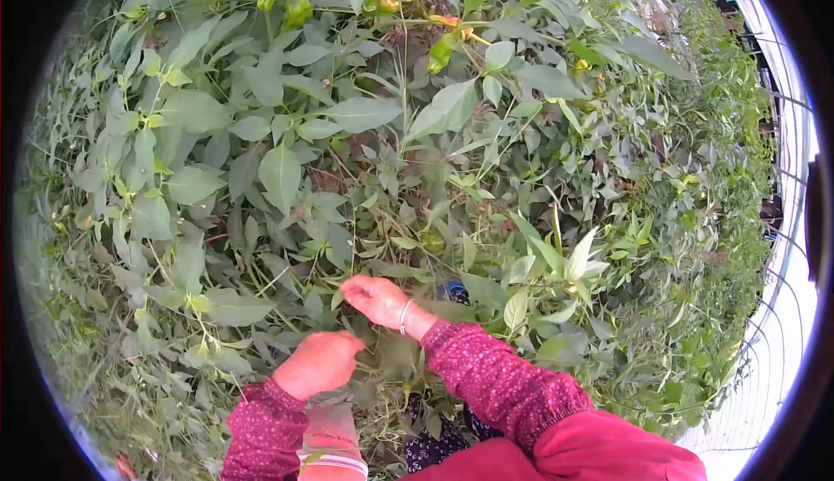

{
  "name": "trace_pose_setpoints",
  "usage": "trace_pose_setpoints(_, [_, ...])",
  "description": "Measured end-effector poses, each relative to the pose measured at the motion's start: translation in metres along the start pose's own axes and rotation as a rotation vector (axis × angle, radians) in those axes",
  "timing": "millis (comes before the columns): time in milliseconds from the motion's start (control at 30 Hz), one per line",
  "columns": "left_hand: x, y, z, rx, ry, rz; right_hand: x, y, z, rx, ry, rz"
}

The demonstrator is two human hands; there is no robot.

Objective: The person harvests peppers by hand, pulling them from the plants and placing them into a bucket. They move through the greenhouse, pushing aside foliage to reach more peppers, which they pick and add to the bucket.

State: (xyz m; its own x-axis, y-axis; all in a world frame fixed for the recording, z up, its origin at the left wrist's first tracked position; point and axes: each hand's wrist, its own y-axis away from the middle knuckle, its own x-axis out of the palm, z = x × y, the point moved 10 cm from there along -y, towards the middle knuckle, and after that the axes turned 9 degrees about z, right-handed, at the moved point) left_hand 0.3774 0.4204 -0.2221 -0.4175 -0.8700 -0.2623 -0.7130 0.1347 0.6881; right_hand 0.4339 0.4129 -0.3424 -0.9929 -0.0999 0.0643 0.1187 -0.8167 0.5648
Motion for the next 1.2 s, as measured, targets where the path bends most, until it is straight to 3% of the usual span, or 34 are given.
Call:
trace_pose_setpoints(33, [-0.041,-0.004,-0.004,0.025,0.051,-0.121,0.001,0.002,-0.013,0.050,0.011,-0.023])
trace_pose_setpoints(133, [-0.135,-0.033,0.001,0.018,0.302,-0.407,0.018,0.007,-0.015,-0.063,-0.119,0.011])
trace_pose_setpoints(233, [-0.200,-0.080,0.017,-0.039,0.124,-0.625,0.035,0.005,-0.021,-0.008,-0.397,0.057])
trace_pose_setpoints(300, [-0.216,-0.126,0.057,-0.063,0.010,-0.751,0.040,0.005,-0.022,0.028,-0.362,0.053])
trace_pose_setpoints(400, [-0.243,-0.162,0.088,-0.005,0.135,-0.798,0.038,0.006,-0.009,0.034,-0.210,0.056])
trace_pose_setpoints(467, [-0.258,-0.203,0.107,-0.231,-0.164,-0.693,0.046,0.002,0.006,0.021,-0.142,0.176])
trace_pose_setpoints(533, [-0.260,-0.220,0.121,-0.254,-0.044,-0.712,0.064,-0.006,0.008,-0.034,-0.118,0.230])
trace_pose_setpoints(600, [-0.249,-0.266,0.214,-0.203,-0.167,-0.557,0.073,-0.010,0.007,-0.029,-0.076,0.323])
trace_pose_setpoints(667, [-0.253,-0.297,0.244,-0.173,-0.089,-0.532,0.070,-0.009,0.014,0.044,0.030,0.484])
trace_pose_setpoints(867, [-0.289,-0.301,0.246,-0.182,0.791,-0.845,0.052,-0.011,0.036,-0.038,-0.070,0.430])
trace_pose_setpoints(900, [-0.289,-0.311,0.259,-0.260,0.876,-0.851,0.052,-0.015,0.035,-0.028,-0.060,0.446])
trace_pose_setpoints(933, [-0.291,-0.327,0.269,-0.201,0.970,-0.816,0.054,-0.018,0.034,-0.018,-0.048,0.463])
trace_pose_setpoints(967, [-0.292,-0.338,0.283,-0.143,1.064,-0.784,0.041,-0.009,0.042,-0.445,-0.220,-0.079])
trace_pose_setpoints(1000, [-0.294,-0.348,0.289,-0.083,1.158,-0.751,0.040,-0.012,0.041,-0.425,-0.224,-0.028])
trace_pose_setpoints(1033, [-0.296,-0.343,0.294,-0.226,1.149,-0.846,0.029,-0.012,0.045,-0.402,-0.226,0.023])
trace_pose_setpoints(1133, [-0.302,-0.338,0.270,-0.189,1.359,-1.094,-0.010,-0.007,0.060,-0.333,-0.234,0.174])
trace_pose_setpoints(1200, [-0.303,-0.337,0.279,-0.246,1.398,-1.125,-0.012,-0.010,0.059,-0.260,-0.226,0.265])
